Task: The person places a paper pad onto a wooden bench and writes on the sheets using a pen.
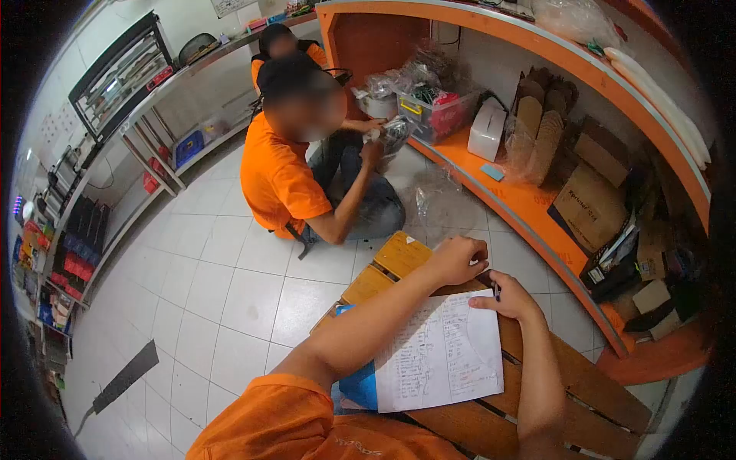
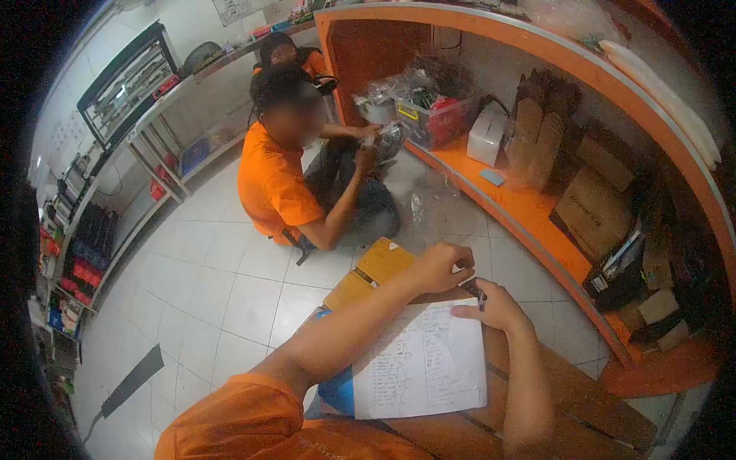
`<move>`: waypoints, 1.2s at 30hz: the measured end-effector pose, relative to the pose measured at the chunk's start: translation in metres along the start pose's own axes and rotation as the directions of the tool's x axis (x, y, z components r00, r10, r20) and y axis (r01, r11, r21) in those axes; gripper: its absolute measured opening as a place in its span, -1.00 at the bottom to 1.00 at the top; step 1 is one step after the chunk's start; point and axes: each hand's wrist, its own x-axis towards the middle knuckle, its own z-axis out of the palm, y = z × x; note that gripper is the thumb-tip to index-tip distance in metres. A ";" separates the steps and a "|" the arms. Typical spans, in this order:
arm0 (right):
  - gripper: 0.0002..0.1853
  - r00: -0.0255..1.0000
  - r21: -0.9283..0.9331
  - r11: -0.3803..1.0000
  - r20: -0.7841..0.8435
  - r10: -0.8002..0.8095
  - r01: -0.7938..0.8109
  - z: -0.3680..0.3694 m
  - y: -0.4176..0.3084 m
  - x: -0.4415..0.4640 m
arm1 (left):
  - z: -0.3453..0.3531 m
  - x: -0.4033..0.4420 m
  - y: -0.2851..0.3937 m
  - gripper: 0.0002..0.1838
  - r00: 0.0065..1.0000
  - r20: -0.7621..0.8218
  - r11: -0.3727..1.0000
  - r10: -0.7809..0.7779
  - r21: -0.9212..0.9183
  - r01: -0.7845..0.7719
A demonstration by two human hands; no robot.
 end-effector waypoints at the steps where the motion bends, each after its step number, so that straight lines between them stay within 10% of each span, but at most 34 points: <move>1: -0.21 1.000 -0.003 1.000 0.011 0.005 -0.005 0.000 0.003 0.002 | -0.001 0.000 0.002 -0.79 1.000 0.012 1.000 0.008 0.003 -0.008; 17: -0.33 0.999 0.082 0.997 0.034 -0.005 0.002 0.001 0.001 -0.001 | -0.005 -0.001 0.003 -0.77 0.998 0.035 0.990 -0.053 -0.132 0.058; 36: -0.28 0.997 0.108 0.994 0.071 -0.024 0.016 0.002 0.003 0.001 | -0.001 -0.009 0.009 -0.66 0.983 0.168 0.987 -0.080 0.151 0.054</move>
